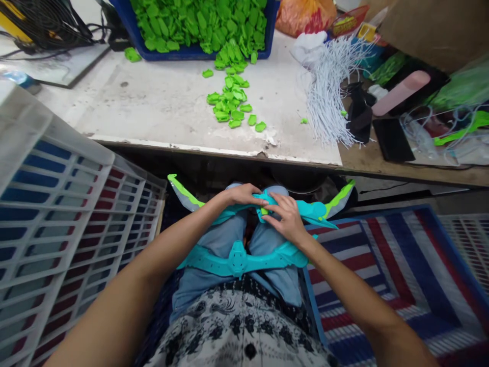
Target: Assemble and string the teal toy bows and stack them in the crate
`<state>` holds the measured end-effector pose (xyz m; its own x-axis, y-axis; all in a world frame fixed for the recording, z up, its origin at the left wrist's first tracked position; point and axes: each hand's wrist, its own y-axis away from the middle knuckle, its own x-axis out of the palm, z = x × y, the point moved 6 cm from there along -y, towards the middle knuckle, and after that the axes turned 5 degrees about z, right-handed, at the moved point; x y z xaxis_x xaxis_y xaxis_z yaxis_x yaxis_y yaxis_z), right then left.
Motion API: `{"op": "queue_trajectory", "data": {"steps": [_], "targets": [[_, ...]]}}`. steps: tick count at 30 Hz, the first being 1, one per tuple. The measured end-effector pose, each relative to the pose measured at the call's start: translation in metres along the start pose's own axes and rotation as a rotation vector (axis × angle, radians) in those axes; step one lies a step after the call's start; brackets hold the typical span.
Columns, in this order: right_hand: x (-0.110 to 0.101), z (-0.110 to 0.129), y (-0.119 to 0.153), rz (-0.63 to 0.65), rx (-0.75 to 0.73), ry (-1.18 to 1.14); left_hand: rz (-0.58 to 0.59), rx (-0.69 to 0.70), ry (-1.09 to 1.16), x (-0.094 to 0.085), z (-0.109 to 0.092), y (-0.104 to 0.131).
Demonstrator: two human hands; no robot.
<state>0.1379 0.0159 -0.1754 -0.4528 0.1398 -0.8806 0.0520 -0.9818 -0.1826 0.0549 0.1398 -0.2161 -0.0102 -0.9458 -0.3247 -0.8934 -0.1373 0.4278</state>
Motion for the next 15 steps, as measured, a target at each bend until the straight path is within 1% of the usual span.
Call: {"op": "queue_trajectory", "data": {"steps": [3,5,8,11,13,15], "targets": [[0.005,-0.011,-0.001,-0.002,0.165,-0.101,-0.023,-0.028,-0.053,0.0,0.001,-0.003],[0.01,-0.019,-0.006,0.047,0.276,-0.119,-0.023,-0.035,-0.091,0.002,0.001,-0.006],[0.018,-0.026,-0.014,0.143,0.36,-0.06,-0.061,-0.027,-0.156,0.003,-0.001,-0.01],[0.017,-0.025,-0.014,0.161,0.356,-0.028,-0.115,0.012,-0.226,0.003,-0.009,-0.007],[0.011,-0.023,-0.013,0.191,0.294,-0.058,-0.13,0.031,-0.297,0.007,-0.019,0.002],[0.0,-0.022,-0.017,0.272,0.208,-0.178,-0.17,0.032,-0.426,0.011,-0.03,0.015]]}}
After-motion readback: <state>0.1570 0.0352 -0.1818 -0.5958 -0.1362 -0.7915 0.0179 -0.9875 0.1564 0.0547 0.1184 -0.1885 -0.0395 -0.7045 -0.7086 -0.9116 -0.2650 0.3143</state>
